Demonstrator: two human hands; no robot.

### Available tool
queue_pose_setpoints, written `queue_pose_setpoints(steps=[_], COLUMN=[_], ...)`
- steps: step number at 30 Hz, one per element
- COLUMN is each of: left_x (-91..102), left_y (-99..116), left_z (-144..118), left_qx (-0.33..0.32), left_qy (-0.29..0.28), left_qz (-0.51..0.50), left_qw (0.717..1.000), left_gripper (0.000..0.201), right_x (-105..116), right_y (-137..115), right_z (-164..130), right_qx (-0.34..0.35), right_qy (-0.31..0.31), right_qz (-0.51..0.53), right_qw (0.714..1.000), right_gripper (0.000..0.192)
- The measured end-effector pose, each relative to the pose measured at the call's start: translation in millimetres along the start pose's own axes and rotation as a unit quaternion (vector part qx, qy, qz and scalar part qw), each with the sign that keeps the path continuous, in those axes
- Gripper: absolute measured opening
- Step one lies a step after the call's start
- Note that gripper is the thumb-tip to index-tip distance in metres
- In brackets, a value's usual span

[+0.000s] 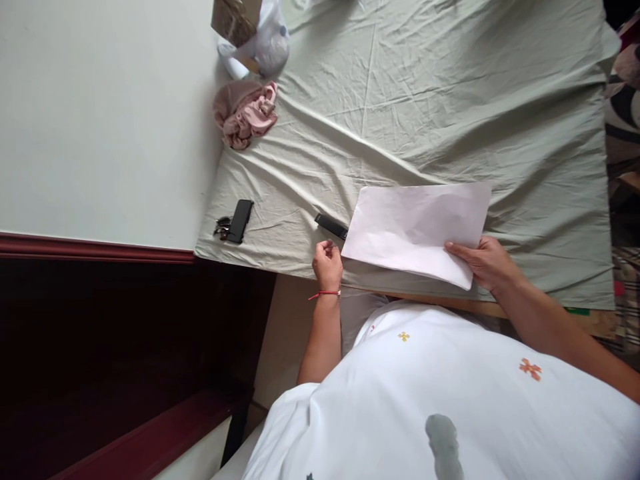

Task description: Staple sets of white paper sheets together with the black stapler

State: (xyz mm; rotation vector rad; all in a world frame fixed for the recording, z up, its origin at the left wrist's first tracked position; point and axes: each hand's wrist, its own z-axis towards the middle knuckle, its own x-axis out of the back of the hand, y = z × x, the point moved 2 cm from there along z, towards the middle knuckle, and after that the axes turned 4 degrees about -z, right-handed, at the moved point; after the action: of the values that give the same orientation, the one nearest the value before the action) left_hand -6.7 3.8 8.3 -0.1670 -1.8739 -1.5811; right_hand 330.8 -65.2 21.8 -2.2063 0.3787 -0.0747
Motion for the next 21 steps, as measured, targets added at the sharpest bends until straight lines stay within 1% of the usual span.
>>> queue_pose_setpoints(steps=[2,4,6,8,10,12,16,21], left_x=[4.1,6.4,6.6,4.7,2.1,0.3,0.0,0.8], left_y=[3.7,10.4,16.5,19.3,19.1,17.8,18.2,21.7], left_z=[-2.7,-7.3,-11.5,-13.6,-13.9,-13.8,-14.7,-14.1], left_qx=[-0.066,-0.144,-0.213,-0.249,-0.253,-0.239,-0.219,-0.214], left_qy=[0.029,0.035,0.017,-0.017,-0.047,-0.062,-0.064,-0.072], left_qz=[0.046,0.075,0.091,0.098,0.1,0.105,0.119,0.126], left_qw=[0.996,0.986,0.973,0.963,0.961,0.963,0.966,0.966], left_gripper=[0.026,0.041,0.054,0.059,0.062,0.066,0.071,0.07], right_x=[-2.0,-4.2,-6.4,-8.1,-9.3,-9.8,-10.3,-12.0], right_y=[-0.9,-2.3,-3.4,-3.6,-2.8,-1.0,3.7,6.8], right_z=[-0.8,-1.9,-2.7,-2.8,-2.2,-1.1,1.2,1.4], right_qx=[0.009,0.016,0.022,0.029,0.036,0.041,0.042,0.043], right_qy=[-0.002,-0.001,0.001,0.004,0.005,0.009,0.023,0.038], right_qz=[-0.007,-0.009,-0.009,-0.008,-0.01,-0.017,-0.02,-0.007], right_qw=[1.0,1.0,1.0,1.0,0.999,0.999,0.999,0.998], right_gripper=[0.035,0.037,0.038,0.037,0.034,0.03,0.025,0.023])
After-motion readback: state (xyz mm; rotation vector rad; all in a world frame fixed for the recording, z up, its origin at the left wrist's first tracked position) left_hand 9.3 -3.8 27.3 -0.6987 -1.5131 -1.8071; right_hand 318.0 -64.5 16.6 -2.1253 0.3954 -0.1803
